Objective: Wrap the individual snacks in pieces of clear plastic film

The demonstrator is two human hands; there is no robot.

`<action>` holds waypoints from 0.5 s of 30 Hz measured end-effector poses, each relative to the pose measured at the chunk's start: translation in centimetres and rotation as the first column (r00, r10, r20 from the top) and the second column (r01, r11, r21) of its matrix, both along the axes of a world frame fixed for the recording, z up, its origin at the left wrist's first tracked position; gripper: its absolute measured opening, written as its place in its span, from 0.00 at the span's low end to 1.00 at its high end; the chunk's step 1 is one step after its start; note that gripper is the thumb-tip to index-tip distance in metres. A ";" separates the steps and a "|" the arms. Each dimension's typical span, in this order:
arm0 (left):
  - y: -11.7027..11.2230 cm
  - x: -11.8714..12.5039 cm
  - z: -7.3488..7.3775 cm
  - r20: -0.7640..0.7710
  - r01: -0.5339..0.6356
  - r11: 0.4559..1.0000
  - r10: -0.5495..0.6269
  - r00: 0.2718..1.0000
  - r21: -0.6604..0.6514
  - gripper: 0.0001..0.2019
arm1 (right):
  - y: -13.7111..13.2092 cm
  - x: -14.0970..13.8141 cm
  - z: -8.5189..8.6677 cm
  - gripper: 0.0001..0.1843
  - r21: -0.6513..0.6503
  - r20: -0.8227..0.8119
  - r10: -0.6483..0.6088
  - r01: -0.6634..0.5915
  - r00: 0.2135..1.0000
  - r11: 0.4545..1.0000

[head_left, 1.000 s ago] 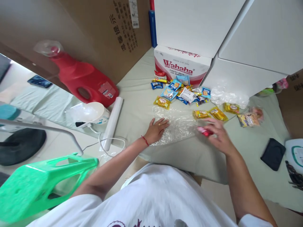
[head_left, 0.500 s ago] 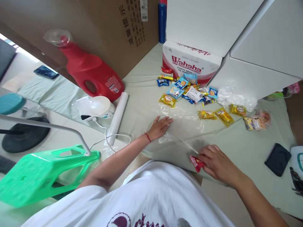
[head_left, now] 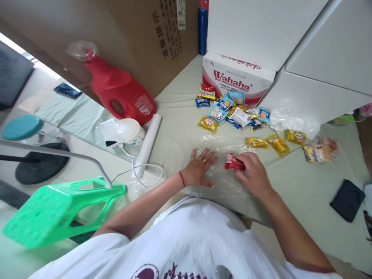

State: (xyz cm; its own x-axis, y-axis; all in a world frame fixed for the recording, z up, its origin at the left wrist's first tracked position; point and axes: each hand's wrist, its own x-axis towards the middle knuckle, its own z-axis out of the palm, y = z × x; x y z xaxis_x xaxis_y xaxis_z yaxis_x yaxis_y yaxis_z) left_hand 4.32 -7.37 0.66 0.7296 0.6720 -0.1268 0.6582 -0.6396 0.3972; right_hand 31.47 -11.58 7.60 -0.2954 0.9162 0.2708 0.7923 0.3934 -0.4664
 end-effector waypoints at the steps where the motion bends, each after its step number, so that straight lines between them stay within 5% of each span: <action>1: -0.1 -0.3 0.0 0.010 -0.035 0.999 0.035 0.999 0.009 0.53 | 0.7 -1.2 -1.5 0.16 0.006 0.067 0.030 -0.030 0.997 1.000; 4: 0.2 -1.3 -0.4 0.024 -0.173 0.984 0.173 0.985 0.037 0.33 | 1.2 -2.8 -5.9 0.22 -0.043 0.225 0.119 -0.112 0.967 0.993; 7: 0.7 -2.1 -1.3 0.030 -0.246 0.964 0.244 0.969 0.100 0.27 | 0.2 -1.8 -8.3 0.30 -0.068 0.248 0.168 -0.156 0.954 0.985; 11: 0.8 -2.4 -2.0 0.051 -0.226 0.953 0.221 0.974 0.203 0.26 | 1.0 0.9 -7.2 0.24 -0.104 0.103 0.183 -0.172 0.978 0.980; 15: 0.6 -2.4 -2.1 0.054 -0.225 0.947 0.218 0.974 0.229 0.26 | 7.8 2.9 -3.8 0.21 0.002 0.097 -0.111 0.112 0.989 0.994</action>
